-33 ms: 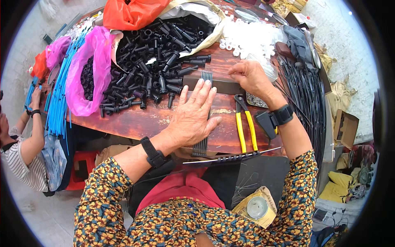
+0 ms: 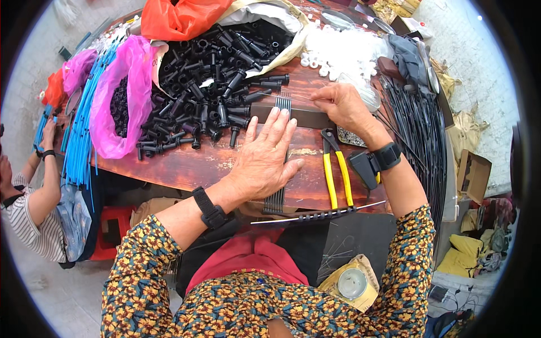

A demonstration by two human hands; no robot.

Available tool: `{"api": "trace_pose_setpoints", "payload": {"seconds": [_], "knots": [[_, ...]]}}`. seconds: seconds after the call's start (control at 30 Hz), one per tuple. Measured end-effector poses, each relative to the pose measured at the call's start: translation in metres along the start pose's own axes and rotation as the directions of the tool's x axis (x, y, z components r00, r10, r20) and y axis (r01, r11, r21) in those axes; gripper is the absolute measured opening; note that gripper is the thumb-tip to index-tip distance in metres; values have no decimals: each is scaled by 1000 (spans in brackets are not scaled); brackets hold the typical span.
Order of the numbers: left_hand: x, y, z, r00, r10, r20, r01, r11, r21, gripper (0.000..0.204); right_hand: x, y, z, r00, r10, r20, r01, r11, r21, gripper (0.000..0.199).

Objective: Assembling components of an umbrella, specifically attaching spokes to the center shaft and rib connectors using pliers.

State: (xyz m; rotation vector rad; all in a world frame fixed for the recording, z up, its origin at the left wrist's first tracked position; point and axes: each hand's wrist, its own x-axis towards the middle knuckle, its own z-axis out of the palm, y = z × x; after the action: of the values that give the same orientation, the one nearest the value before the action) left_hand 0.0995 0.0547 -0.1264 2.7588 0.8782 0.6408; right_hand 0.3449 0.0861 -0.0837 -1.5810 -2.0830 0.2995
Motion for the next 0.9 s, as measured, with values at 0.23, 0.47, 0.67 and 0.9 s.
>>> {"api": "trace_pose_setpoints", "payload": {"seconds": [0.23,0.47,0.67,0.9], "knots": [[-1,-1,-2,1000,-17,23,16,1000,13,76,3,-4,2,998,-1,59,3,1000,-27,30],[-1,-1,-1,1000,-12,22,12,1000,12,76,5,-4,3,990,10,142,4,996,-94,37],[-1,0,-3,1000,-18,21,17,1000,17,75,5,-7,1,988,29,150,-20,998,-66,37],[-1,-1,-1,1000,-18,18,18,1000,18,75,6,-3,4,988,1,151,9,998,-65,36]]}}
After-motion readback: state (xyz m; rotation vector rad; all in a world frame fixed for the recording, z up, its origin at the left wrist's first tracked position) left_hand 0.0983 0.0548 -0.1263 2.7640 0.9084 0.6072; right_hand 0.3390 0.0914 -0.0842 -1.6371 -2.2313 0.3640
